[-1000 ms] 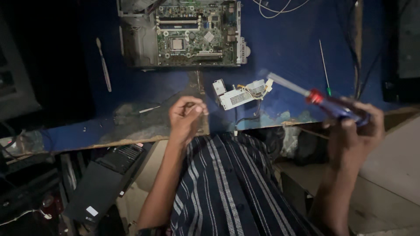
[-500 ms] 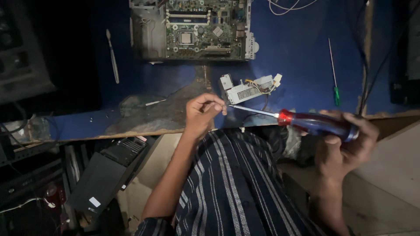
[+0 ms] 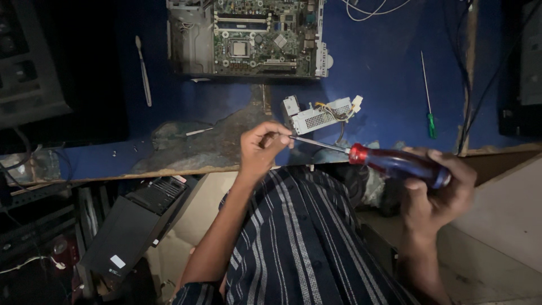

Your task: The person handles a computer power supply unit on a workbench, turning it over and using a screwdriver to remove and insert screws. They also pick up and set down a second screwdriver and briefly handle a motherboard nearby.

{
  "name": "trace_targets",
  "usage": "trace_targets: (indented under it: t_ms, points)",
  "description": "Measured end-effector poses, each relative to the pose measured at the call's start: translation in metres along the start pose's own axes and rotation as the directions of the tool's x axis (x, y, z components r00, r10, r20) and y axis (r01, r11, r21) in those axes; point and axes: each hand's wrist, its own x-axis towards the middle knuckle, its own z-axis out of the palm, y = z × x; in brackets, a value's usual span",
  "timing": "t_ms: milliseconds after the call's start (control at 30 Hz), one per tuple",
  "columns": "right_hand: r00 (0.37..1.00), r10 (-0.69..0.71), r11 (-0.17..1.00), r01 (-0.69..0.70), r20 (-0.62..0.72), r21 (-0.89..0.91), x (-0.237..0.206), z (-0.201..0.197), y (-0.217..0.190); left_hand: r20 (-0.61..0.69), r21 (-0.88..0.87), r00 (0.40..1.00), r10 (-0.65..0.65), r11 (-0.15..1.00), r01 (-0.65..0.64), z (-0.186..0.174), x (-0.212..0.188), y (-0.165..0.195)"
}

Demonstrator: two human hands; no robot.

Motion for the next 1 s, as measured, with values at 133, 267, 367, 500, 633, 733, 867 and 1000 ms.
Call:
trace_targets:
  t_ms: [133,267,367,500,633,733,867,1000]
  points:
    - [0.999,0.032,0.998,-0.034,0.038,0.048,0.008,0.017,-0.004,-0.081,0.051,0.996,0.028,0.998,-0.024,0.003,0.000,-0.002]
    - [0.991,0.116,0.978,-0.125,0.060,0.170,0.015,0.034,-0.009,-0.128,0.016,0.991,0.038,0.999,-0.036,0.005,-0.001,-0.008]
    - [0.975,0.220,0.956,-0.221,0.030,0.191,0.017,0.038,-0.015,-0.130,-0.037,0.991,0.025,0.999,-0.031,0.005,-0.001,-0.011]
    - [0.976,0.219,0.939,-0.208,-0.010,0.275,0.019,0.039,-0.018,-0.136,-0.060,0.991,0.005,0.998,-0.013,0.007,0.001,-0.010]
    - [0.983,0.183,0.964,-0.173,-0.032,0.202,0.024,0.035,-0.018,-0.128,-0.085,0.991,0.027,0.996,-0.039,0.013,0.004,-0.006]
    - [0.984,0.170,0.972,-0.157,-0.058,0.173,0.024,0.032,-0.020,-0.113,-0.095,0.993,0.029,0.995,-0.040,0.013,0.007,-0.004]
    - [0.986,0.155,0.983,-0.148,-0.063,0.108,0.024,0.023,-0.020,-0.003,0.455,0.988,0.152,0.880,-0.134,0.001,0.016,-0.012]
    - [0.990,0.138,0.981,-0.138,-0.009,-0.138,0.033,0.004,-0.009,0.263,0.792,0.953,0.148,0.530,-0.301,-0.010,0.028,-0.043]
